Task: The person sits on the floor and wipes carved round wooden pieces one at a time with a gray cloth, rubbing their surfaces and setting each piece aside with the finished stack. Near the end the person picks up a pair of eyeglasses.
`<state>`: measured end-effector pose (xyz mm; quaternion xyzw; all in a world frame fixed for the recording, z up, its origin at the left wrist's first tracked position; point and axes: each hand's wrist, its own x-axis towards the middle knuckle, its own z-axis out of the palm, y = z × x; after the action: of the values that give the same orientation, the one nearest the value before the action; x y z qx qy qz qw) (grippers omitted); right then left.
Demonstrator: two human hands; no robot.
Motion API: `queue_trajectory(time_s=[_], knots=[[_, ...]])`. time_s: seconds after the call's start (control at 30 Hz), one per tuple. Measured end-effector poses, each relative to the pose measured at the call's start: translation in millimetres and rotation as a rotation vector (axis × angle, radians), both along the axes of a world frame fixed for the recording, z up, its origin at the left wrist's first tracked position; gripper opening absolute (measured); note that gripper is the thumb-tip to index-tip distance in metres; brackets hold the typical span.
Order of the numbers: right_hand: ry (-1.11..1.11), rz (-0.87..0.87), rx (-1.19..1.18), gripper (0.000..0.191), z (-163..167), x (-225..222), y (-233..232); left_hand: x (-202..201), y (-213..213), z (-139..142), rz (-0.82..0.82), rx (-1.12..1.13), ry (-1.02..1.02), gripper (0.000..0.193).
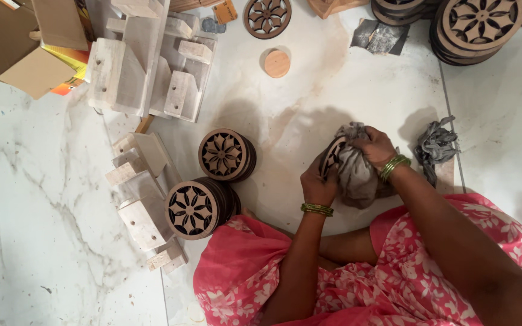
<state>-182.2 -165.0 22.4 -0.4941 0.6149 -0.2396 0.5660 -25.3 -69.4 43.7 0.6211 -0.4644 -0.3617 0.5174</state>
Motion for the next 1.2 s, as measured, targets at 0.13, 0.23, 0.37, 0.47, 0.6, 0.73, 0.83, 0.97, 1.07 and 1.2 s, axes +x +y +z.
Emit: queue_trajectory(time_s=[0.13,0.23,0.37,0.47,0.6,0.73,0.83,0.97,1.07,1.2], knots=[[-0.116,0.043,-0.152,0.044,0.7,-3.5,-2.2,0.4,0.0,-2.3,0.000,0.045,-0.019,0.039],[0.265,0.220,-0.158,0.032,3.0,-2.5,-0.8,0.1,1.3,-13.5,-0.021,0.071,-0.044,0.041],[0.051,0.388,-1.048,0.038,7.3,2.4,3.2,0.5,2.4,-25.1,-0.008,0.128,-0.131,0.024],[0.150,0.319,-0.873,0.032,10.9,7.1,6.2,1.9,3.2,-23.5,-0.009,0.040,-0.127,0.032],[0.304,0.133,-0.563,0.030,15.6,12.7,9.7,3.9,1.6,-16.9,-0.015,-0.018,-0.138,0.032],[0.248,0.087,-0.569,0.025,20.0,16.8,13.1,4.8,0.6,-21.8,0.002,0.104,-0.057,0.034],[0.107,0.385,-1.050,0.030,22.6,18.5,15.0,5.0,1.6,-29.8,0.024,0.212,-0.076,0.034],[0.227,0.199,-0.846,0.023,24.4,18.7,15.9,4.9,4.6,-29.5,0.025,0.137,-0.116,0.029],[0.394,0.103,-0.448,0.025,23.6,18.1,16.2,3.9,3.6,-24.0,0.015,0.041,-0.061,0.032],[0.296,0.170,-0.674,0.025,19.2,17.7,17.4,3.9,2.6,-24.1,0.022,0.061,-0.088,0.033]])
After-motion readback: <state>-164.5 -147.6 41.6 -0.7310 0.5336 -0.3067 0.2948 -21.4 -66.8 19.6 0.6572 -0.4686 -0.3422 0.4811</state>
